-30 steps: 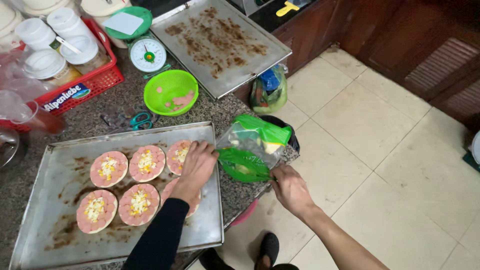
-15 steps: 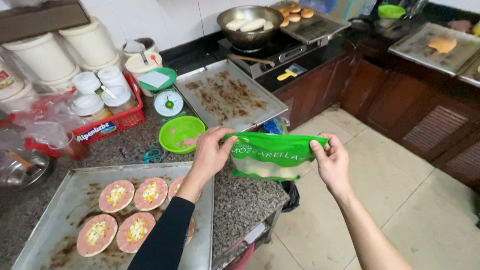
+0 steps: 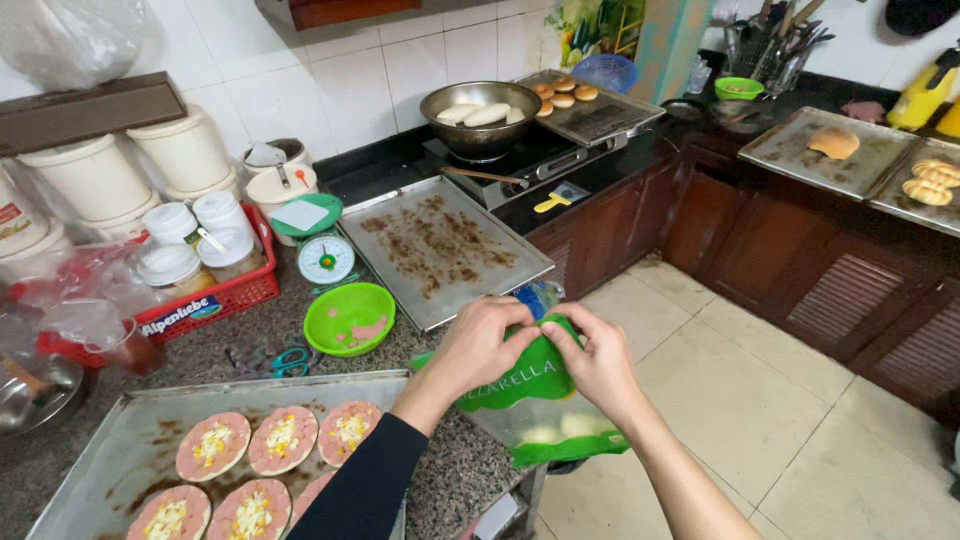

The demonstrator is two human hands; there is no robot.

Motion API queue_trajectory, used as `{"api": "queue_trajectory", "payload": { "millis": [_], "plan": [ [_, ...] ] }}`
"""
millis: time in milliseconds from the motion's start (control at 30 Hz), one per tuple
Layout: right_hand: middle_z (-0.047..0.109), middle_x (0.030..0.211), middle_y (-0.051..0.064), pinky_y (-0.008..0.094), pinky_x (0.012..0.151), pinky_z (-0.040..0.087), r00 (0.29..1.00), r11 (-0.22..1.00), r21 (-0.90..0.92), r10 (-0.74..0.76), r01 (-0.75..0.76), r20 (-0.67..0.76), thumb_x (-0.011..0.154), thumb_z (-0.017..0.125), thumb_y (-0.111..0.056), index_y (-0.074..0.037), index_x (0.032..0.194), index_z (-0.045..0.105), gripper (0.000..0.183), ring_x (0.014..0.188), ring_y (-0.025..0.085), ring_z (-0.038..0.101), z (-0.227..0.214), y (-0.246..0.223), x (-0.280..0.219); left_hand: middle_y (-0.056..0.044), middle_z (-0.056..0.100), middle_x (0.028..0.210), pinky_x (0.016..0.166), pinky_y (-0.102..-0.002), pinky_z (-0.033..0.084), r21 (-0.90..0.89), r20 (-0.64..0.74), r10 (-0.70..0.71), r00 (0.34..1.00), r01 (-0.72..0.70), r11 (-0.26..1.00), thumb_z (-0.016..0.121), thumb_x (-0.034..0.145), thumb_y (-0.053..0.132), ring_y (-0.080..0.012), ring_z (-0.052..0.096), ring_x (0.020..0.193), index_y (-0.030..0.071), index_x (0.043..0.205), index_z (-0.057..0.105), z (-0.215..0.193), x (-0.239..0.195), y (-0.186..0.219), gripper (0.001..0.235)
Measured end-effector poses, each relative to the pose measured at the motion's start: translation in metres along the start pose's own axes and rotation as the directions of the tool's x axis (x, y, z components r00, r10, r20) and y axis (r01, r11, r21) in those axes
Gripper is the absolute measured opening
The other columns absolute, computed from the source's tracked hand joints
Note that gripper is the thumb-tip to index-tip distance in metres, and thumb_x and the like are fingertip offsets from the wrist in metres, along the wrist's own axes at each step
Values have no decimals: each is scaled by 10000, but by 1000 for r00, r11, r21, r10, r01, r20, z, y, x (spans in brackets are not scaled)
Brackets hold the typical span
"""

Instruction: The person assembles mini pizzas on a baking tray by sprinkling shredded cheese and corn kernels onto buns topped with ham slices. They then use chopsticks to turn dough pieces frying in a pot of oil. Finally, they drizzle ketchup over the assembled mini pizzas.

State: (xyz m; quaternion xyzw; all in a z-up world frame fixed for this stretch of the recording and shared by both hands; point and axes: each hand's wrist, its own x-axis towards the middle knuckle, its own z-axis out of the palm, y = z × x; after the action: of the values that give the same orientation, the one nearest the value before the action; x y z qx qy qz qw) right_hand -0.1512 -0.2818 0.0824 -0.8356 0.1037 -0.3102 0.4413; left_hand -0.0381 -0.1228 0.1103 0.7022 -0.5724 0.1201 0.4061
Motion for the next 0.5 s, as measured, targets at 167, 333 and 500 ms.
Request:
{"api": "queue_trajectory", "payload": {
  "millis": [167,333,500],
  "plan": [
    [736,802,62,288,521,490,996,996,-20,-90,90,23,914,727,-174,-43,1042,722,183,629,86,618,-13,14,-8,-173,705,849,713,-460,529,-89,64,-28,998,34,995,743,861,198,-399,682,821,10,861,711,6,1,8,191],
    [728,823,75,250,611,503,995,988,116,-97,98,-13,980,695,-168,-40,1049,723,148,720,75,618,-20,9,-5,-176,713,851,688,-443,536,-92,109,-97,989,107,990,751,874,218,-379,693,785,19,893,739,-4,-5,3,200],
    [748,816,54,284,521,422,999,1000,-14,-21,21,27,943,701,-178,-43,1058,723,179,581,130,539,-2,-32,11,-178,711,820,655,-438,524,-26,16,-134,991,134,991,730,886,203,-368,694,763,22,893,749,-41,-36,-1,183]
  ]
}}
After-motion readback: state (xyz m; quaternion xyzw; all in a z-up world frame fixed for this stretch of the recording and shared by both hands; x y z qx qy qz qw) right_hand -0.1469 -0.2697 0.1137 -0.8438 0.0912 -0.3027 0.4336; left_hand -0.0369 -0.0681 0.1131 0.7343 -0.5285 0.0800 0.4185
